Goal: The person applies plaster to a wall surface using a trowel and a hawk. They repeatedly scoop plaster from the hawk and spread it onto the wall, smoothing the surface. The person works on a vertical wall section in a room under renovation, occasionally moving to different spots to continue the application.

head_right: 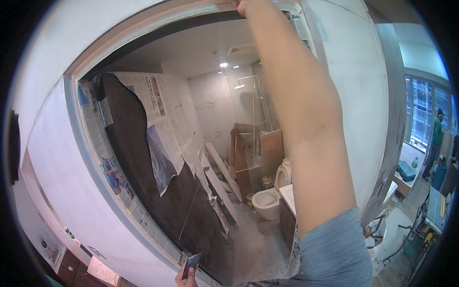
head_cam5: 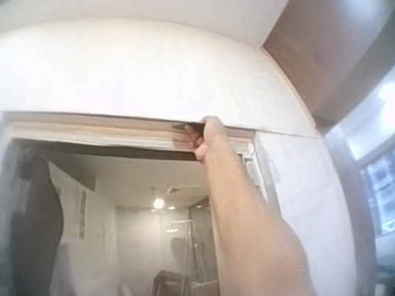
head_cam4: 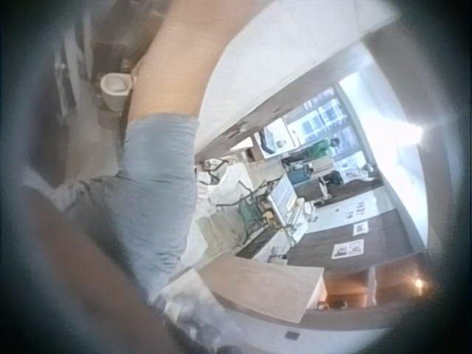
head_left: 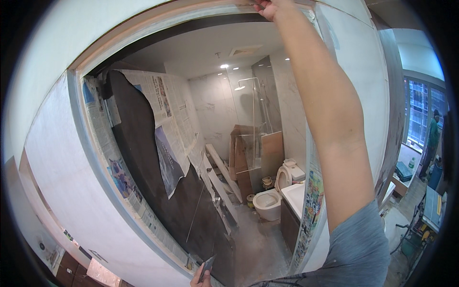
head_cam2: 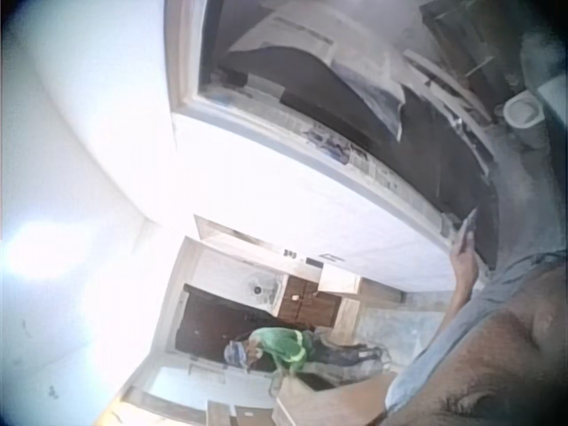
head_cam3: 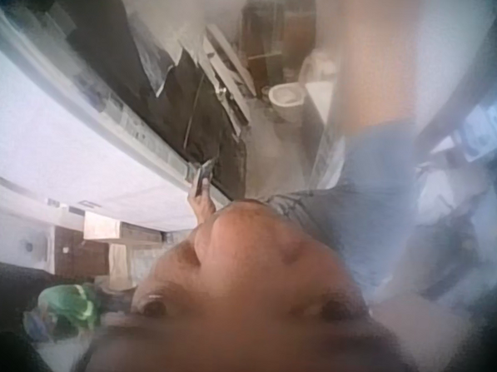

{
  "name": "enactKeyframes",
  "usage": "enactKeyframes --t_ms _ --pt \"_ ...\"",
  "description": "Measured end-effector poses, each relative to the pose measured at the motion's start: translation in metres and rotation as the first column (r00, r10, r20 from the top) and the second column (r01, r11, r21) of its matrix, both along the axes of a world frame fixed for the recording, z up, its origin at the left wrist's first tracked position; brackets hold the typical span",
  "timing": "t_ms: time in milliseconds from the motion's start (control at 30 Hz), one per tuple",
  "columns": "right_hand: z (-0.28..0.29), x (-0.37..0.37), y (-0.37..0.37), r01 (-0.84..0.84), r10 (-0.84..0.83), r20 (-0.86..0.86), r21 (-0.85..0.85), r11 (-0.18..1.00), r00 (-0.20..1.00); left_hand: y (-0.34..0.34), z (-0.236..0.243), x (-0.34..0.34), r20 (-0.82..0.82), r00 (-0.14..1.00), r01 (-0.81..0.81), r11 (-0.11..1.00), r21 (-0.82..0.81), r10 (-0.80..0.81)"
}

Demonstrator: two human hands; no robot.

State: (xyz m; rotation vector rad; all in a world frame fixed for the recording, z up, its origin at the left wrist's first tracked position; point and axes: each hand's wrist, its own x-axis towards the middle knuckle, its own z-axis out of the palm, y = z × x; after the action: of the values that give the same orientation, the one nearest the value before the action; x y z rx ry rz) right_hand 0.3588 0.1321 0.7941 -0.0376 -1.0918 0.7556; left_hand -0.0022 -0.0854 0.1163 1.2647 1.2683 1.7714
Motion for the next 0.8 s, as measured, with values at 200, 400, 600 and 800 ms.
enactKeyframes --t_ms 200,400,600,800 --pt "-0.004 0.019 -0.007 -0.053 0.052 -0.051 -0.019 0.998 0.997 -0.001 -0.005 -0.001 -0.005 0.998 -0.06 0.998 -0.005 0.06" --pt "-0.012 0.066 0.042 -0.07 0.077 -0.051 0.125 0.99 0.996 0.008 -0.005 -0.003 0.024 1.0 -0.011 1.0 0.003 0.011" --pt "-0.036 -0.027 0.034 0.158 -0.146 -0.126 0.088 0.984 0.981 0.005 -0.015 -0.01 0.064 0.997 -0.046 0.998 -0.039 0.048" --pt "-0.023 -0.052 0.003 0.18 -0.176 -0.103 0.031 0.983 0.979 0.009 -0.025 -0.013 0.102 0.994 -0.03 0.999 -0.029 0.033"
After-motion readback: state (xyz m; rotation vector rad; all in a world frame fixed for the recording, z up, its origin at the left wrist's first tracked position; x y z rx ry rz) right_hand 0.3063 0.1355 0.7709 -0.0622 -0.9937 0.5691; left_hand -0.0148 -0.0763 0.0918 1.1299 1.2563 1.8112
